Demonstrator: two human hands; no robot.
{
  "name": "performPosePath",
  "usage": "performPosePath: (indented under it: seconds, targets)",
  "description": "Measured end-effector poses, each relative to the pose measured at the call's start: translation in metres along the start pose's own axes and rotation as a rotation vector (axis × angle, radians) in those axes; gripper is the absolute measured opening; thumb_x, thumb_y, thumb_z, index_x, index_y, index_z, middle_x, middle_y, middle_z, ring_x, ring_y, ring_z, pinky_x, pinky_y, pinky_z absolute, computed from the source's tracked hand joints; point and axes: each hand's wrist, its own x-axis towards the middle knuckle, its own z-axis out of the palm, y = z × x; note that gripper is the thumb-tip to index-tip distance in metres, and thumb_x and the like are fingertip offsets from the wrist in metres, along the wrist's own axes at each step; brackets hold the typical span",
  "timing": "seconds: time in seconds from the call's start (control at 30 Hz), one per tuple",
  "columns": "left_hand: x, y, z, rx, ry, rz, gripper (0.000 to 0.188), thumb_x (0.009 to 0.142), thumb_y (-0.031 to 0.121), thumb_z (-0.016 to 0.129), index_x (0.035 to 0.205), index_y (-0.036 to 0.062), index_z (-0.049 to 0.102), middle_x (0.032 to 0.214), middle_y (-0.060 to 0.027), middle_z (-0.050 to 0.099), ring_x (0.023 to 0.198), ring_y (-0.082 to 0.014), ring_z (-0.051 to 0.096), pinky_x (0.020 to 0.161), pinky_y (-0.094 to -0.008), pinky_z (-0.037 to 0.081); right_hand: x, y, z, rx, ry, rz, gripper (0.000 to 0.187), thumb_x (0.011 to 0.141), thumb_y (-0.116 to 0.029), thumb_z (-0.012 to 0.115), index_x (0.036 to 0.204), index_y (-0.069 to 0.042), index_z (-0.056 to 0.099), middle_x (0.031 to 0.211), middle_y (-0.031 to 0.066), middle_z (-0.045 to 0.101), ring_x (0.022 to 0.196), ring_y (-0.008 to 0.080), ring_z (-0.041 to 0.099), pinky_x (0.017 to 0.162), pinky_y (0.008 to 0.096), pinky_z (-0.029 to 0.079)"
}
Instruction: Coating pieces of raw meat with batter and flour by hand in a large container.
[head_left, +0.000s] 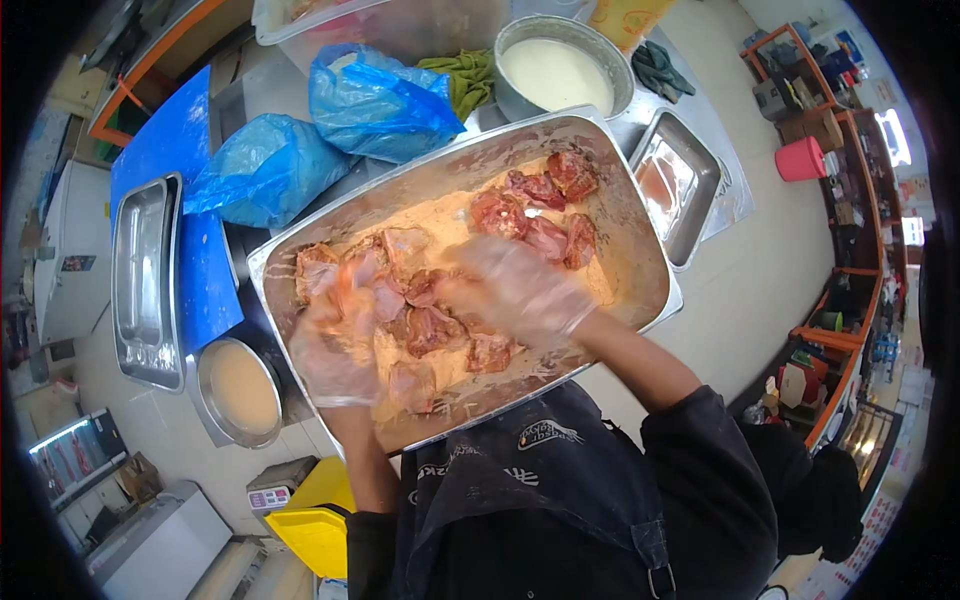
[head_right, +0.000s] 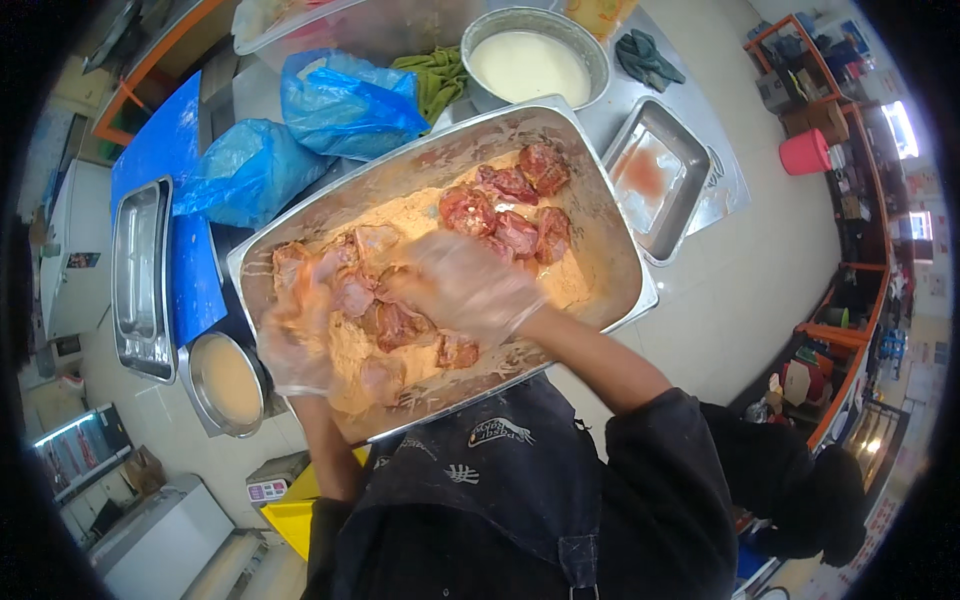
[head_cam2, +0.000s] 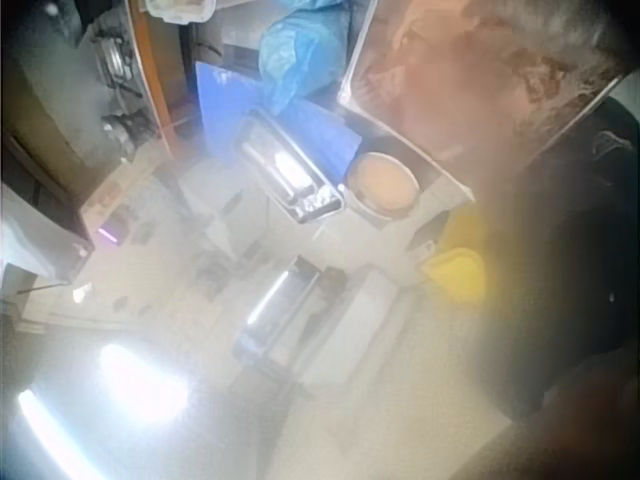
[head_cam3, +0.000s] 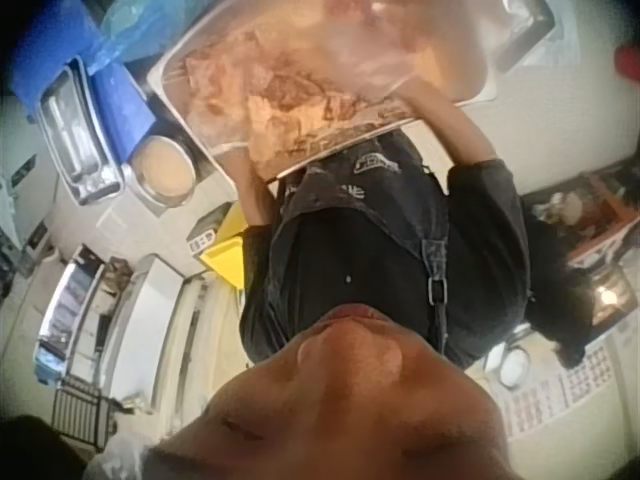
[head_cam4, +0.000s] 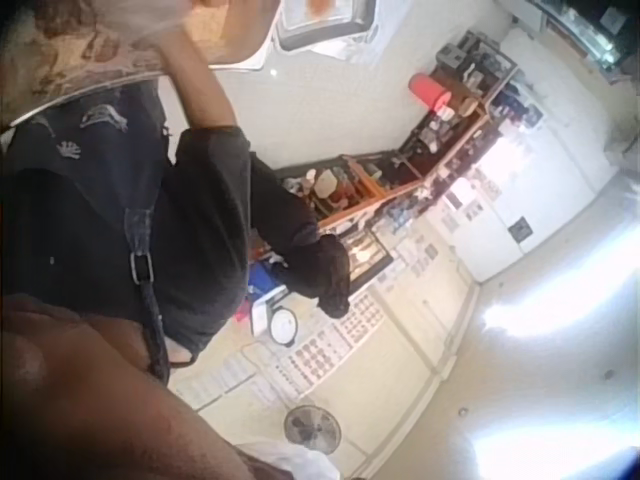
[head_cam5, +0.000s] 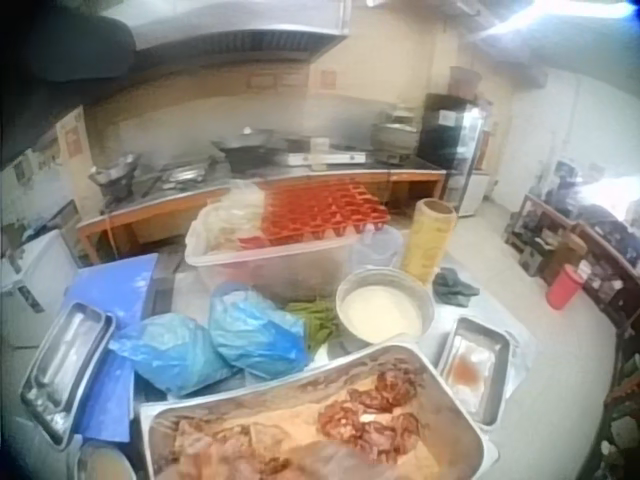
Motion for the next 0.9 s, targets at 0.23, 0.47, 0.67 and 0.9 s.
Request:
performPosePath:
  seconds: [0.23, 0.47, 0.67, 0.9]
  targets:
    - [0.010, -0.029, 0.024, 0.911, -0.738, 0.523, 0.034, 0.081, 0.017, 0.054, 0.113, 0.0072, 0.053, 0.106, -0.0154, 0.057, 0.099, -0.0305, 0.055, 0.078, -0.0405, 0.045, -0.016, 0.081, -0.017, -0.591, -0.677, 0.021, 0.042, 0.077, -0.014, 0.051, 0.118, -0.011, 0.050, 0.102, 0.0167, 0.058, 0.094, 0.0297, 0.057, 0.079, 0.0416, 0.045]
    - [0.029, -0.104, 0.079, 1.127, -1.235, 0.440, 0.027, 0.073, 0.018, 0.057, 0.097, 0.0052, 0.055, 0.093, -0.0147, 0.059, 0.084, -0.0314, 0.059, 0.069, -0.0406, 0.046, 0.001, 0.101, -0.054, -0.304, 0.142, -0.021, 0.018, 0.074, -0.008, 0.054, 0.092, -0.005, 0.057, 0.082, 0.0168, 0.058, 0.081, 0.0334, 0.058, 0.070, 0.0407, 0.046]
    - [0.005, -0.108, 0.085, 1.333, -1.079, 0.395, 0.029, 0.078, 0.018, 0.055, 0.103, 0.0044, 0.053, 0.098, -0.0160, 0.059, 0.085, -0.0311, 0.060, 0.071, -0.0416, 0.047, -0.016, 0.096, -0.065, -0.493, -0.262, 0.485, 0.015, 0.074, -0.018, 0.057, 0.080, -0.004, 0.061, 0.079, 0.0150, 0.061, 0.079, 0.0311, 0.060, 0.068, 0.0415, 0.047]
    - [0.019, -0.090, 0.078, 1.201, -1.005, 0.307, 0.032, 0.083, 0.018, 0.049, 0.112, 0.0048, 0.052, 0.099, -0.0146, 0.060, 0.087, -0.0297, 0.061, 0.077, -0.0387, 0.048, -0.043, 0.138, -0.043, -0.673, -0.383, 0.463, 0.025, 0.079, -0.021, 0.051, 0.096, -0.005, 0.061, 0.098, 0.0175, 0.062, 0.091, 0.0304, 0.061, 0.078, 0.0377, 0.049]
